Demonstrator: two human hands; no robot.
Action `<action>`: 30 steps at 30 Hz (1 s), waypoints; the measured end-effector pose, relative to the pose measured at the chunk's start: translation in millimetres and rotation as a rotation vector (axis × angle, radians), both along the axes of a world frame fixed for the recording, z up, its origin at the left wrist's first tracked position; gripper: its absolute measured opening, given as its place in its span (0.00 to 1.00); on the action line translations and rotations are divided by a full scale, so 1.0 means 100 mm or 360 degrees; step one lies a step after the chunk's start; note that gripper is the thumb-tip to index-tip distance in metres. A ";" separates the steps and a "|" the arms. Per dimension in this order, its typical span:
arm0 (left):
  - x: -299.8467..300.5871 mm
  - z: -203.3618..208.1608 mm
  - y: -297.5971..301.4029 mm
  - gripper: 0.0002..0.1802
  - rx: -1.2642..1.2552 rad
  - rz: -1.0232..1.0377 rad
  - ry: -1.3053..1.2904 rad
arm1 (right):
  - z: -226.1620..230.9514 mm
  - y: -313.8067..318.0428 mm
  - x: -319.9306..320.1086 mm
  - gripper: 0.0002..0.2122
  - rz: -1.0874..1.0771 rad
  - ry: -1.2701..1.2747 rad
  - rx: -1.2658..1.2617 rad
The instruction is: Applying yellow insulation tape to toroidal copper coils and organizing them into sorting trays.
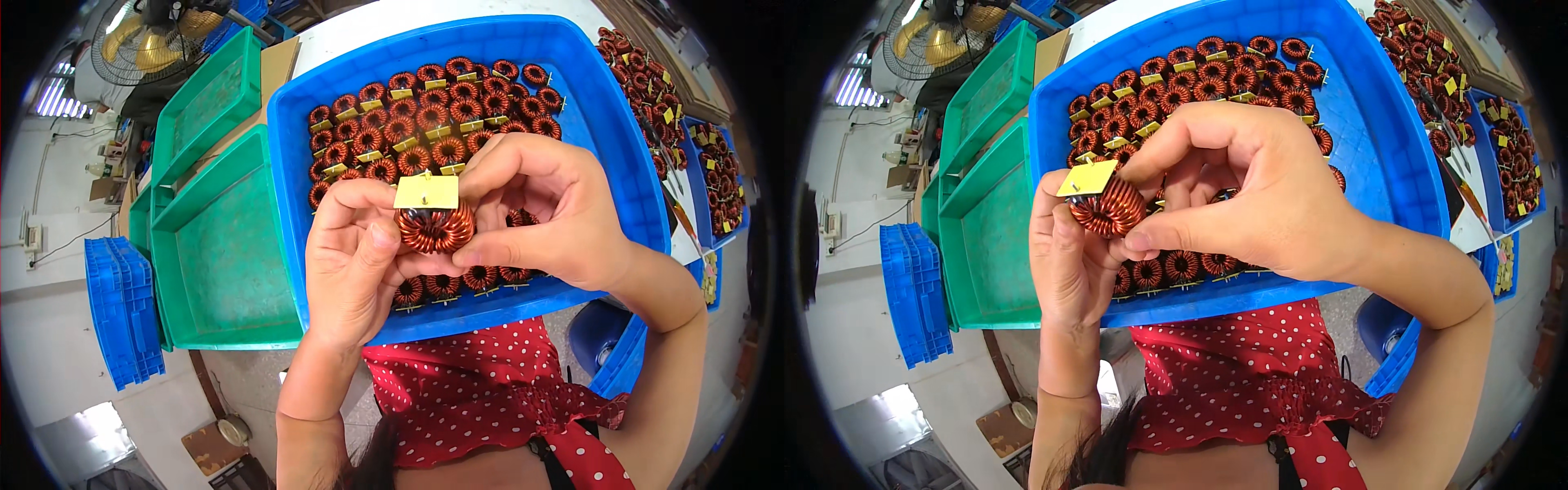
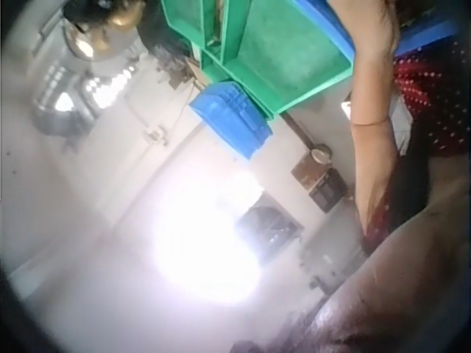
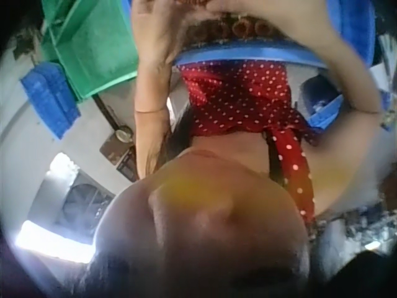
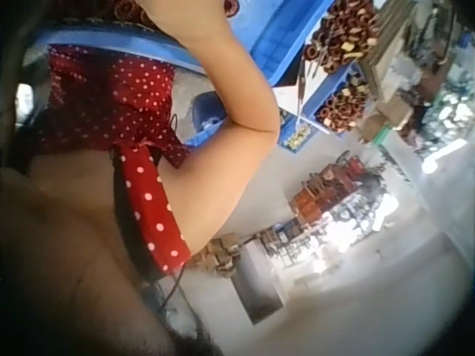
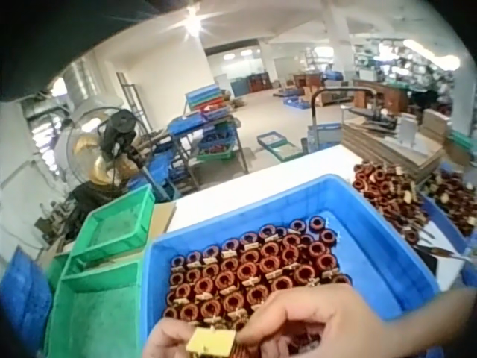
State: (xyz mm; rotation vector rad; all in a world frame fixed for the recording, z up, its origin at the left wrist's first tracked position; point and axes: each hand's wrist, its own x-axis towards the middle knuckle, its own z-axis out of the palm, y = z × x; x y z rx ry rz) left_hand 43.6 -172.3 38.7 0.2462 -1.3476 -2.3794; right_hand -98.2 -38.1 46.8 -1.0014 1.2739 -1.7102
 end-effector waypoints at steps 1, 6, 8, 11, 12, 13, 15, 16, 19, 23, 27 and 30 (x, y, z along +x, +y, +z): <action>0.00 0.00 0.01 0.16 0.0020 0.0010 0.0000 | -0.01 0.00 0.00 0.16 -0.0002 0.0004 -0.0031; 0.00 -0.01 0.00 0.14 -0.0014 -0.0033 -0.0078 | -0.05 0.01 0.02 0.15 -0.0004 0.0093 -0.0133; 0.01 -0.02 0.00 0.14 0.0016 -0.0040 -0.0065 | -0.07 0.00 0.02 0.15 -0.0004 0.0119 -0.0182; 0.00 -0.05 0.01 0.18 0.0028 -0.0044 0.0001 | -0.10 -0.01 0.00 0.15 -0.0015 0.0261 -0.0199; 0.00 -0.05 0.00 0.20 -0.0025 -0.0062 0.0020 | -0.11 -0.03 0.00 0.15 -0.0016 0.0363 -0.0235; -0.01 -0.06 0.00 0.23 -0.0075 -0.0080 0.0037 | -0.13 -0.04 0.00 0.16 -0.0015 0.0444 -0.0280; -0.01 -0.06 -0.01 0.25 -0.0063 -0.0103 -0.0013 | -0.14 -0.04 0.00 0.16 -0.0008 0.0449 -0.0287; -0.01 -0.06 -0.01 0.26 -0.0032 -0.0119 -0.0009 | -0.15 -0.03 0.01 0.16 -0.0001 0.0370 -0.0253; 0.00 -0.04 0.00 0.24 -0.0016 -0.0098 -0.0067 | -0.15 -0.02 0.03 0.16 0.0008 0.0298 -0.0209; 0.02 -0.01 0.00 0.23 -0.0009 -0.0085 -0.0131 | -0.11 -0.02 0.04 0.15 0.0015 0.0260 -0.0169; 0.01 0.01 -0.02 0.22 0.0014 -0.0170 -0.0091 | -0.03 -0.01 0.01 0.08 0.0019 0.0102 -0.0144; -0.02 -0.03 0.06 0.26 -0.0286 0.0068 -0.0164 | 0.02 0.01 0.00 0.05 -0.0075 -0.0060 -0.0098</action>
